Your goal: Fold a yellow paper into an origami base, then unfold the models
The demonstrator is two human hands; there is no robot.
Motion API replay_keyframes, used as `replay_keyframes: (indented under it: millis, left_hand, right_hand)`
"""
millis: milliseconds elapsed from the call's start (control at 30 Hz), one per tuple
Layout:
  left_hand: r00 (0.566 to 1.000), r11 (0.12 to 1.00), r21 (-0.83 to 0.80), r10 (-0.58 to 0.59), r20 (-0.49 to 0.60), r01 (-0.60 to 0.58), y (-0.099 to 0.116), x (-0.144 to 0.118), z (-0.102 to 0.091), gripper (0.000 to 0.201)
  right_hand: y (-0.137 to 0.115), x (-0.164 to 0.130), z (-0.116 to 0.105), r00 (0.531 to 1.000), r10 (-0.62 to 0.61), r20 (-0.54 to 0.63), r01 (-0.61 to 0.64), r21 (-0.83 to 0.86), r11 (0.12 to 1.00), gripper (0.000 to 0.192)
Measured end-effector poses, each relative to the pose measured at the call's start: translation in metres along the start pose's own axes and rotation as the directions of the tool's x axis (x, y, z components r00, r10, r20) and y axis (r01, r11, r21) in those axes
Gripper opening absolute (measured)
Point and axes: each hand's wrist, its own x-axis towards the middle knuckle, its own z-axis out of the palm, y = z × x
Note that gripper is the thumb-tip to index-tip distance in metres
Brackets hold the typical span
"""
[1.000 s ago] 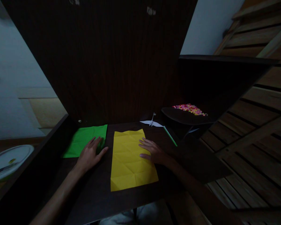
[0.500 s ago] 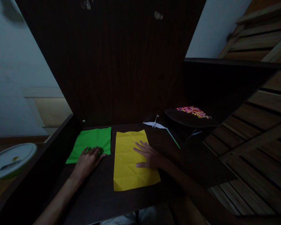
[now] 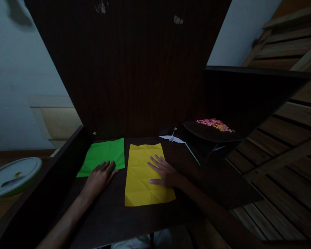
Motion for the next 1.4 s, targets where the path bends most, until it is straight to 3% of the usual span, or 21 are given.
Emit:
replay_keyframes:
  millis: [133,367,567,700,733,767,833,867,933,967,1033,1067,1167,1233,1333,1400]
  left_hand:
    - [0.984,0.986,0.012,0.163,0.070,-0.164,0.004,0.001,-0.009,0.034]
    - [0.985,0.987,-0.009,0.161,0.062,-0.161,0.000,0.006,-0.020,0.031]
    - [0.987,0.987,-0.034,0.153,-0.045,-0.155,-0.002,0.011,-0.031,0.024]
    - [0.974,0.998,-0.034,0.045,-0.224,-0.054,0.003,0.021,-0.064,0.026]
    - [0.955,0.998,-0.053,0.006,-0.298,-0.023,0.007,0.023,-0.077,0.028]
    - [0.893,0.989,-0.146,-0.081,-0.442,0.018,0.011,0.025,-0.091,0.027]
    - [0.706,0.923,-0.381,-0.311,-0.636,0.063,0.021,0.030,-0.118,0.027]
    - [0.642,0.861,-0.506,-0.419,-0.642,0.056,0.025,0.032,-0.130,0.027]
    - [0.574,0.688,-0.726,-0.592,-0.566,-0.005,0.030,0.038,-0.145,0.026]
    - [0.562,0.587,-0.809,-0.657,-0.502,-0.035,0.030,0.042,-0.146,0.026]
    - [0.596,0.363,-0.931,-0.741,-0.309,-0.033,0.029,0.049,-0.140,0.030]
    - [0.620,0.315,-0.949,-0.740,-0.258,-0.019,0.028,0.053,-0.133,0.033]
    - [0.690,0.229,-0.973,-0.710,-0.140,0.039,0.027,0.064,-0.102,0.036]
    - [0.733,0.183,-0.978,-0.678,-0.056,0.095,0.028,0.071,-0.080,0.038]
    - [0.775,0.174,-0.970,-0.632,0.021,0.169,0.030,0.080,-0.050,0.043]
    - [0.795,0.192,-0.959,-0.604,0.054,0.211,0.032,0.087,-0.031,0.045]
  right_hand:
    - [-0.002,0.004,-0.001,1.000,0.011,0.017,-0.011,0.004,1.000,0.087]
    - [-0.002,0.006,-0.002,1.000,0.015,0.025,-0.016,0.012,1.000,0.087]
    - [-0.001,0.005,-0.001,1.000,0.000,0.001,0.000,0.023,1.000,0.086]
    - [-0.003,0.008,0.000,1.000,-0.005,-0.003,0.005,0.026,1.000,0.087]
    - [-0.005,0.009,0.000,1.000,-0.003,-0.008,0.004,0.029,1.000,0.086]
    - [-0.006,0.010,0.000,1.000,-0.002,-0.013,0.003,0.035,0.999,0.086]
    - [-0.009,0.013,-0.001,1.000,-0.001,-0.029,0.003,0.059,0.998,0.084]
    - [-0.010,0.014,-0.002,0.999,0.002,-0.045,0.002,0.084,0.996,0.083]
    - [-0.013,0.019,-0.003,0.995,0.033,-0.089,-0.015,0.187,0.982,0.082]
    - [-0.014,0.022,-0.003,0.991,0.072,-0.112,-0.039,0.273,0.961,0.081]
    - [-0.015,0.028,-0.003,0.973,0.177,-0.152,-0.080,0.495,0.865,0.075]
    - [-0.014,0.032,-0.004,0.957,0.235,-0.169,-0.085,0.613,0.786,0.071]
    - [-0.010,0.040,-0.008,0.893,0.390,-0.223,-0.006,0.862,0.507,0.066]
    - [-0.004,0.042,-0.012,0.837,0.493,-0.239,0.037,0.922,0.385,0.069]
    - [0.009,0.039,-0.015,0.789,0.580,-0.201,0.038,0.959,0.281,0.069]
    - [0.018,0.036,-0.012,0.771,0.616,-0.160,-0.017,0.962,0.271,0.062]
